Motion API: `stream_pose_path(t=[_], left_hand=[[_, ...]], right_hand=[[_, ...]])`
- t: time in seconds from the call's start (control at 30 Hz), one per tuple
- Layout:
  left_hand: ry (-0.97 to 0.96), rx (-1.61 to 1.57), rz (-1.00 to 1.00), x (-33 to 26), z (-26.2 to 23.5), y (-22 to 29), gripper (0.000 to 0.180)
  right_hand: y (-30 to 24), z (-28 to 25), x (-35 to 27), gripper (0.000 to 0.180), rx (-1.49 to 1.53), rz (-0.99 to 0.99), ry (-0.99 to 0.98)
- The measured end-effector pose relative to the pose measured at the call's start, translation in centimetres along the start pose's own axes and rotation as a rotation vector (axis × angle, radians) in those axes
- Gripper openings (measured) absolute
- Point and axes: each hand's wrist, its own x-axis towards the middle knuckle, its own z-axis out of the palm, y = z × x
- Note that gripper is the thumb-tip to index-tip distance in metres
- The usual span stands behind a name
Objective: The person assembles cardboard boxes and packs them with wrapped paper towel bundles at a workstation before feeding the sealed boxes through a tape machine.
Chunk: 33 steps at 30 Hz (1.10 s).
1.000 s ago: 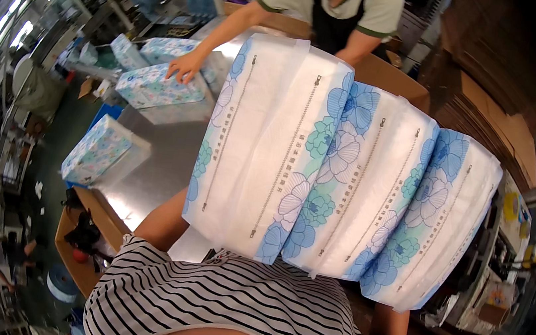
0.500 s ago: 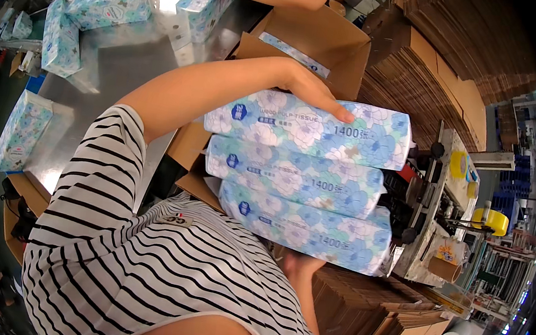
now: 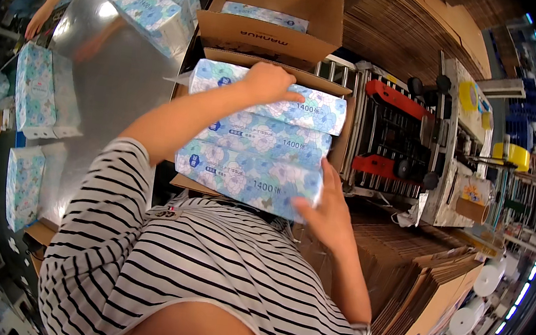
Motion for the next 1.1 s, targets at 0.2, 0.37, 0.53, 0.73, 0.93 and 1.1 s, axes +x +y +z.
stream_pose_path(t=[0.2, 0.37, 0.53, 0.73, 0.93, 1.1], left_hand=[[0.291, 0.030, 0.171, 0.2, 5.2, -2.3, 0.036], [0.148, 0.060, 0.149, -10.5, 1.2, -1.2, 0.093], [-0.218, 0.205, -0.091, -14.6, 2.9, -4.2, 0.140], [-0.500, 0.445, -0.316, -11.1, 10.0, -5.2, 0.145], [-0.588, 0.570, -0.414, -9.5, 18.5, -7.7, 0.151], [-0.442, 0.534, -0.380, -11.0, 22.3, -11.0, 0.104]], right_hand=[[8.2, 0.7, 7.5, 0.105, -0.206, 0.348, -0.395], [3.4, 2.6, 8.9, 0.124, -1.256, -0.179, -0.162], [5.2, 5.1, 14.8, 0.136, -1.353, 0.037, -0.501], [12.5, 11.3, 18.6, 0.144, -1.338, 0.107, -0.554], [19.1, 16.0, 20.8, 0.143, -1.346, 0.162, -0.554], [20.5, 16.9, 21.2, 0.121, -1.318, 0.110, -0.525]])
